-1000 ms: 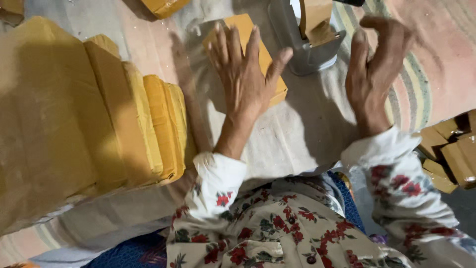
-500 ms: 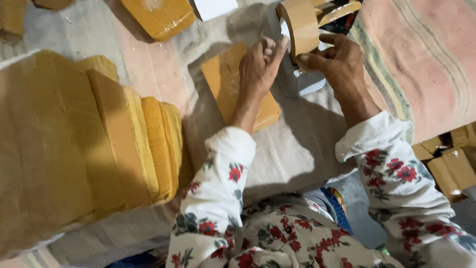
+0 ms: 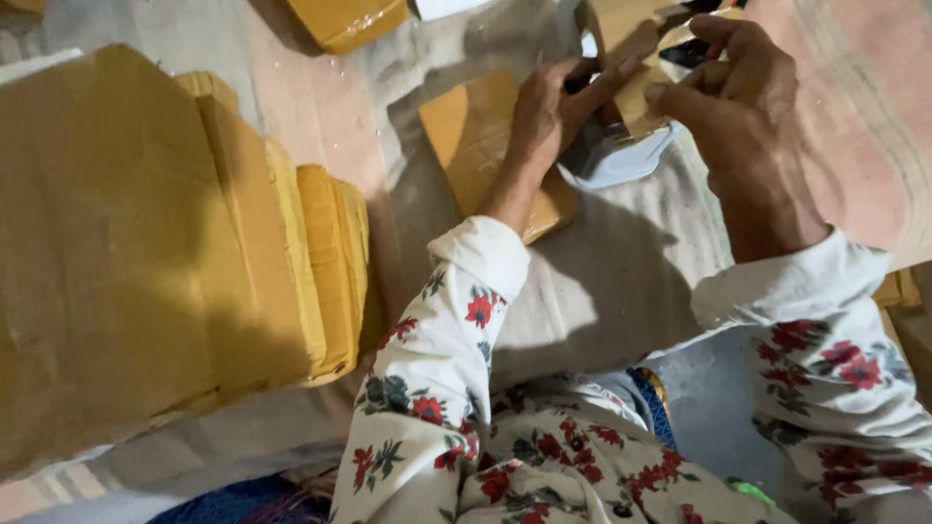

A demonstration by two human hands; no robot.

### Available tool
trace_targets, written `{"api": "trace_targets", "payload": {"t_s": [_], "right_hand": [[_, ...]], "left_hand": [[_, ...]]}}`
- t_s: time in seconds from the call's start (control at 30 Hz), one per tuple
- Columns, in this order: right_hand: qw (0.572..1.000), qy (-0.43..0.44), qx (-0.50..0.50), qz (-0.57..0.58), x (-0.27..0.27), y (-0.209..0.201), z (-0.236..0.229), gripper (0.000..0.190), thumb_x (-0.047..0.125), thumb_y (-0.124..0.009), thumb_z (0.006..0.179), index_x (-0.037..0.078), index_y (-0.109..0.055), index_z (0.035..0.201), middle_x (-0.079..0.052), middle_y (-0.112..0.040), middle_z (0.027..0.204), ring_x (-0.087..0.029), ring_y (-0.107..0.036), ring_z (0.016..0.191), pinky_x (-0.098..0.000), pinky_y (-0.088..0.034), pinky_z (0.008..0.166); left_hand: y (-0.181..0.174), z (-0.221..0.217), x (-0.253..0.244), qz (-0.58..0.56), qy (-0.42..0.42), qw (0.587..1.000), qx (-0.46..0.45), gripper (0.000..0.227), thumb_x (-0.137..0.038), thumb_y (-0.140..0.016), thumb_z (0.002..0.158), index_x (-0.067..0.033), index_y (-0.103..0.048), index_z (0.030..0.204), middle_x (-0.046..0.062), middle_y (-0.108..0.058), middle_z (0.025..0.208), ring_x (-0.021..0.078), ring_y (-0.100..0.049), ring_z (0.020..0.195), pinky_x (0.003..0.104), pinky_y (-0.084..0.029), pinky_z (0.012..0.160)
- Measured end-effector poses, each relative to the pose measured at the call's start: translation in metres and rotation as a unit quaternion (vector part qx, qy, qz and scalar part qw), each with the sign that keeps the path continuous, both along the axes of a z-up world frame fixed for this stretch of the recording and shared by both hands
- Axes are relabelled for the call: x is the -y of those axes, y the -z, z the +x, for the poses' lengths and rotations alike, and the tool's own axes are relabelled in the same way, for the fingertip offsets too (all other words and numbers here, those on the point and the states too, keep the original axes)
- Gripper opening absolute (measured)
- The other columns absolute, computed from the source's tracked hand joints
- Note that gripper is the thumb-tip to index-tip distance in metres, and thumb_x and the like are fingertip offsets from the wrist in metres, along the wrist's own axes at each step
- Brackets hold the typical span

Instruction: The person assembles small cardboard boxes, places a white paper sheet and a small product box inside, closes the flaps, and seals the boxes with packing tape using a handheld dispenser. The sealed boxes are stacked on the table.

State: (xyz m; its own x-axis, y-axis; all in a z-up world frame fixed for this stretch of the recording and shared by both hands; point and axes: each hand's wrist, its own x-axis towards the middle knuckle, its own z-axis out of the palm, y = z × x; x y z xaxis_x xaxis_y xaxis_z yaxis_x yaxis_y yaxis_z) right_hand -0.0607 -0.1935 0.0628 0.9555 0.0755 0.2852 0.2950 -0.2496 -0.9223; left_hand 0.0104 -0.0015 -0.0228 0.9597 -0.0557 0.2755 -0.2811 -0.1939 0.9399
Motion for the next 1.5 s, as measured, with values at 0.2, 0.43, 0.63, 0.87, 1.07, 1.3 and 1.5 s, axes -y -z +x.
{"api": "trace_targets", "payload": {"t_s": [0.2,0.43,0.63,0.87,1.07,1.3,1.5], "right_hand": [[0.984,0.033,-0.105,0.139,0.0,0.01,-0.036,0.062,0.0,-0.075,0.089,-0.018,-0.047,0.141,-0.018,-0.074,0.099,-0.018,-0.075,0.086,-0.0255,-0.059,0.082],[0.974,0.082,-0.143,0.153,-0.003,0.028,-0.046,0.055,0.004,-0.077,0.09,-0.012,-0.049,0.135,-0.018,-0.074,0.097,-0.017,-0.069,0.078,-0.0249,-0.053,0.07],[0.976,0.077,-0.119,0.163,-0.007,0.035,-0.048,0.052,0.003,-0.077,0.09,-0.011,-0.048,0.131,-0.016,-0.074,0.096,-0.016,-0.071,0.078,-0.0236,-0.05,0.065],[0.97,0.069,-0.175,0.156,0.009,0.038,-0.045,0.049,0.002,-0.078,0.087,-0.011,-0.056,0.129,-0.01,-0.07,0.086,-0.013,-0.064,0.069,-0.0229,-0.048,0.061],[0.958,0.061,-0.192,0.204,0.017,0.026,-0.052,0.04,-0.002,-0.073,0.09,-0.024,-0.055,0.118,-0.011,-0.071,0.094,-0.016,-0.068,0.074,-0.0254,-0.056,0.07],[0.967,0.053,-0.158,0.194,0.013,-0.002,-0.07,0.056,-0.007,-0.065,0.084,-0.013,-0.049,0.137,-0.011,-0.066,0.084,-0.017,-0.067,0.072,-0.0246,-0.054,0.071],[0.972,0.063,-0.148,0.172,0.011,0.008,-0.086,0.062,-0.005,-0.067,0.083,-0.014,-0.048,0.141,-0.006,-0.06,0.081,-0.012,-0.059,0.073,-0.0232,-0.047,0.069]], "left_hand": [[0.001,0.001,-0.002,-0.059,0.079,0.995,0.007,0.064,-0.065,-0.074,0.071,-0.0091,-0.079,0.102,0.007,-0.082,0.088,0.0185,-0.078,0.08,0.036,-0.06,0.079],[0.004,0.004,0.004,-0.063,0.076,0.993,0.061,0.055,-0.058,-0.07,0.087,-0.0071,-0.079,0.104,0.006,-0.082,0.094,0.0182,-0.079,0.087,0.033,-0.061,0.082],[-0.002,0.028,0.008,0.097,0.038,0.975,0.196,0.035,-0.026,-0.058,0.098,-0.0109,-0.081,0.119,0.011,-0.079,0.105,0.0215,-0.072,0.083,0.033,-0.058,0.076],[-0.001,0.002,0.007,-0.186,0.231,0.954,0.035,0.034,-0.033,-0.084,0.088,-0.0079,-0.078,0.11,0.004,-0.08,0.103,0.0144,-0.073,0.095,0.033,-0.061,0.09],[-0.006,-0.007,0.004,-0.168,0.225,0.957,0.065,0.029,-0.031,-0.086,0.087,-0.0113,-0.078,0.107,0.003,-0.081,0.099,0.0126,-0.075,0.09,0.034,-0.064,0.088],[-0.005,-0.012,0.005,-0.227,0.225,0.945,0.063,0.027,-0.028,-0.085,0.089,-0.0107,-0.075,0.108,0.003,-0.077,0.098,0.0109,-0.069,0.089,0.031,-0.058,0.084],[-0.004,-0.014,0.01,-0.116,0.171,0.976,0.072,0.028,-0.026,-0.088,0.084,-0.0045,-0.076,0.097,0.002,-0.079,0.092,0.0112,-0.073,0.082,0.029,-0.059,0.077]]}}
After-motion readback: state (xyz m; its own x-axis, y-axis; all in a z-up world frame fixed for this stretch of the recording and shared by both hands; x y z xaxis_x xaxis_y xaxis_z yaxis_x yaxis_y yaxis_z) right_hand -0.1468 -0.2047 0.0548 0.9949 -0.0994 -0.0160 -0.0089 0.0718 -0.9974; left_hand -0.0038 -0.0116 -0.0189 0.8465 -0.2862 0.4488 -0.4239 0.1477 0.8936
